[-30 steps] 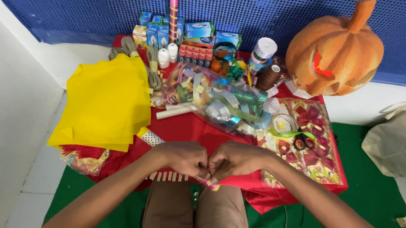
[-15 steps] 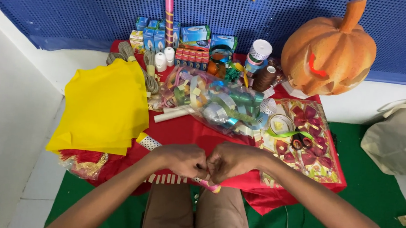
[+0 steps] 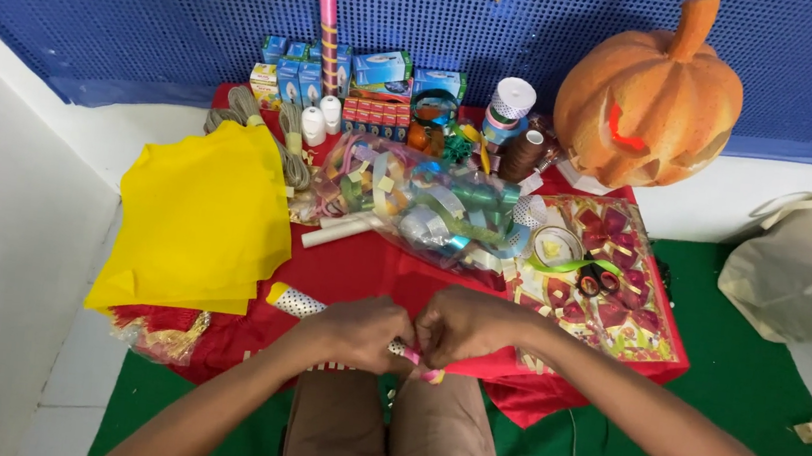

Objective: Wrapping a decorative tube with a pink ribbon and securing it.

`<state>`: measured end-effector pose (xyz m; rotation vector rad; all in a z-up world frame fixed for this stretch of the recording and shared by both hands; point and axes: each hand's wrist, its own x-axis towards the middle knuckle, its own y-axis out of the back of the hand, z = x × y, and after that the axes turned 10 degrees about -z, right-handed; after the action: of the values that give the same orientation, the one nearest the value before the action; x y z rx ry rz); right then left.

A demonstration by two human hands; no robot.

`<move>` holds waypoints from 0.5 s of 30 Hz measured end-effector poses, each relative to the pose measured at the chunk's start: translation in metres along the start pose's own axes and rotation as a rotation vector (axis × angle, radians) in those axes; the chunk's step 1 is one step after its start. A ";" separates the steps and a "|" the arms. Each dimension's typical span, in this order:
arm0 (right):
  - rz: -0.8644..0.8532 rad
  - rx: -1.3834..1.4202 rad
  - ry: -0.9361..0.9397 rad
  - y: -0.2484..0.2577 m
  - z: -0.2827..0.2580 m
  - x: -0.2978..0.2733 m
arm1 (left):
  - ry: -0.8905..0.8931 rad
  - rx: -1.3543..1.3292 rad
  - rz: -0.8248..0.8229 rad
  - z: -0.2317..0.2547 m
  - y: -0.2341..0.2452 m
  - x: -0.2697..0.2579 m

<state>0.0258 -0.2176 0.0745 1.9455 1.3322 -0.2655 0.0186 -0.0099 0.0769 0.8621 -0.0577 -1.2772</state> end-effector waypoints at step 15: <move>0.747 0.525 0.361 -0.094 0.033 0.005 | -0.003 0.281 0.395 -0.025 -0.035 0.003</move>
<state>-0.0462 -0.2197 0.0056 2.8898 0.6719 0.1297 0.0039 -0.0001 0.0379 1.0299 -0.3985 -0.9099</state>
